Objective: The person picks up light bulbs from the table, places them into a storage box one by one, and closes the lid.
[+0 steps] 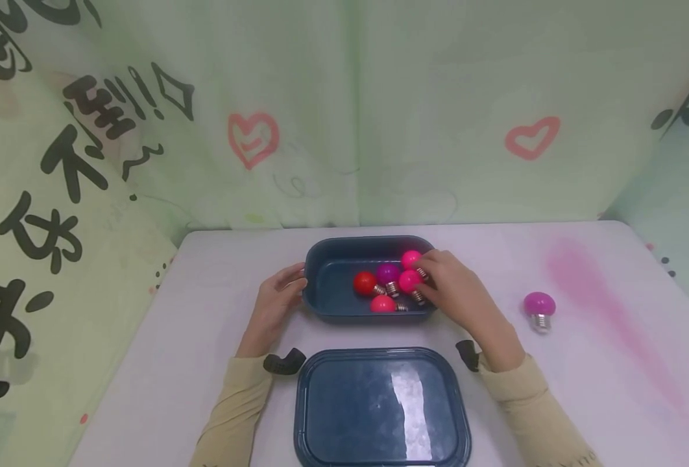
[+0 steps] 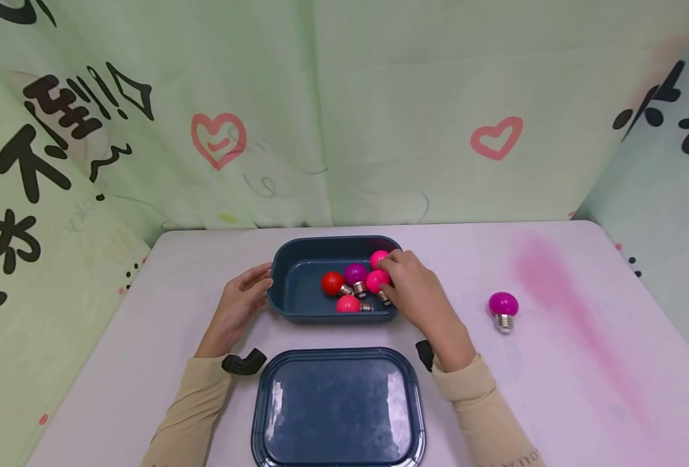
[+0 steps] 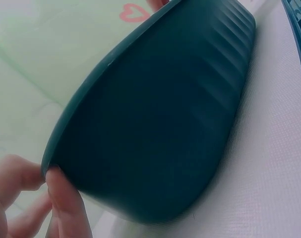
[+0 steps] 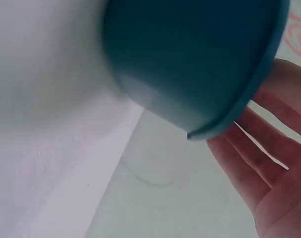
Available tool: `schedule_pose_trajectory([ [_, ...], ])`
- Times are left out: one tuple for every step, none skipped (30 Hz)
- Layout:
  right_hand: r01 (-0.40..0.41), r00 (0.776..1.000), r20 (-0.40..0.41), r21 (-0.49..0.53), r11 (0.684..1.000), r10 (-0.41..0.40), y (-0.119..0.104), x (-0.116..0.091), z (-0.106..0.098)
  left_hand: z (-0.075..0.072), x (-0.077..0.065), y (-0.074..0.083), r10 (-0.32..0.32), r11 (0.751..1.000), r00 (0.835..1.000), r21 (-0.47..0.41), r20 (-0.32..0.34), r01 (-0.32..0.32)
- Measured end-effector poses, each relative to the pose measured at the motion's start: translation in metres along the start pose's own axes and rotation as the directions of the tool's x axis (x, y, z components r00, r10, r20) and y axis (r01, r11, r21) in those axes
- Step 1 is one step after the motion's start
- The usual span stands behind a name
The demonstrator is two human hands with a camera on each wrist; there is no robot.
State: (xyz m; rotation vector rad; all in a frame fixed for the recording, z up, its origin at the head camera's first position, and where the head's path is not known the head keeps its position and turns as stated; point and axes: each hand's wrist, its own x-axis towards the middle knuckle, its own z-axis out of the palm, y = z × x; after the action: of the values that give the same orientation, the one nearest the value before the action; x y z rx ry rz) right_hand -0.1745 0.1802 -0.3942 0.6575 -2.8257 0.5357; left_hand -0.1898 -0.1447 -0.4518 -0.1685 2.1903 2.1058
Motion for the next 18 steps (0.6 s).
schedule_pose_trajectory([
  [-0.002, 1.000, -0.001, 0.002, 1.000, 0.002, 0.001, -0.001, -0.001, 0.000, 0.000, 0.000, 0.004, 1.000, 1.000, -0.006, 0.002, -0.004],
  [-0.004, 1.000, -0.002, 0.005, 1.000, 0.004, 0.001, -0.002, -0.003, 0.000, 0.000, 0.000, 0.009, 1.000, 1.000, -0.008, 0.005, -0.009],
  [-0.006, 1.000, -0.003, 0.008, 1.000, 0.006, 0.002, -0.004, -0.005, 0.000, -0.001, 0.000, 0.013, 1.000, 1.000, -0.010, 0.007, -0.013],
  [-0.011, 1.000, -0.004, 0.014, 1.000, 0.011, 0.003, -0.005, -0.006, 0.000, -0.001, 0.000, 0.017, 1.000, 1.000, -0.013, 0.009, -0.017],
  [-0.015, 1.000, -0.005, 0.019, 1.000, 0.015, 0.003, -0.006, -0.007, 0.000, -0.001, 0.000, 0.019, 1.000, 1.000, -0.012, 0.008, -0.019],
  [-0.019, 1.000, -0.006, 0.023, 1.000, 0.019, 0.004, -0.007, -0.008, -0.001, -0.001, 0.000, 0.020, 1.000, 1.000, -0.010, 0.010, -0.020],
  [-0.025, 1.000, -0.006, 0.027, 0.999, 0.025, 0.005, -0.009, -0.009, -0.001, -0.001, 0.000, 0.019, 1.000, 1.000, -0.012, 0.009, -0.019],
  [-0.030, 1.000, -0.007, 0.030, 0.999, 0.030, 0.006, -0.010, -0.010, -0.001, -0.001, 0.000, 0.020, 1.000, 1.000, -0.011, 0.008, -0.020],
  [-0.034, 0.999, -0.009, 0.031, 0.999, 0.034, 0.007, -0.012, -0.011, -0.001, -0.001, 0.000, 0.019, 1.000, 1.000, -0.012, 0.006, -0.019],
  [-0.039, 0.999, -0.012, 0.030, 0.999, 0.039, 0.008, -0.013, -0.012, -0.001, -0.001, 0.000, 0.020, 1.000, 1.000, -0.008, 0.006, -0.020],
  [-0.042, 0.999, -0.014, 0.026, 0.999, 0.043, 0.009, -0.014, -0.013, -0.001, -0.001, 0.000, 0.021, 1.000, 1.000, -0.006, 0.005, -0.021],
  [-0.045, 0.999, -0.017, 0.021, 0.999, 0.045, 0.010, -0.016, -0.014, 0.000, -0.001, 0.000, 0.023, 1.000, 1.000, -0.005, 0.005, -0.022],
  [-0.047, 0.999, -0.020, 0.013, 0.999, 0.048, 0.011, -0.017, -0.015, 0.000, -0.001, 0.000, 0.022, 1.000, 1.000, -0.008, 0.003, -0.022],
  [-0.051, 0.998, -0.023, 0.006, 0.999, 0.052, 0.012, -0.019, -0.016, 0.000, -0.001, 0.000, 0.021, 1.000, 1.000, -0.010, 0.002, -0.021],
  [-0.056, 0.998, -0.023, -0.001, 0.998, 0.056, 0.014, -0.020, -0.017, 0.000, -0.001, 0.000, 0.022, 1.000, 1.000, -0.012, 0.002, -0.022],
  [-0.062, 0.998, -0.023, -0.008, 0.998, 0.062, 0.015, -0.022, -0.018, 0.000, -0.001, 0.000, 0.022, 1.000, 1.000, -0.016, 0.003, -0.021],
  [-0.067, 0.997, -0.025, -0.014, 0.998, 0.067, 0.017, -0.023, -0.020, 0.000, -0.001, 0.000, 0.020, 1.000, 1.000, -0.021, 0.003, -0.020],
  [-0.072, 0.997, -0.025, -0.018, 0.997, 0.071, 0.018, -0.025, -0.021, 0.000, -0.001, 0.000, 0.020, 1.000, 1.000, -0.023, 0.004, -0.020],
])
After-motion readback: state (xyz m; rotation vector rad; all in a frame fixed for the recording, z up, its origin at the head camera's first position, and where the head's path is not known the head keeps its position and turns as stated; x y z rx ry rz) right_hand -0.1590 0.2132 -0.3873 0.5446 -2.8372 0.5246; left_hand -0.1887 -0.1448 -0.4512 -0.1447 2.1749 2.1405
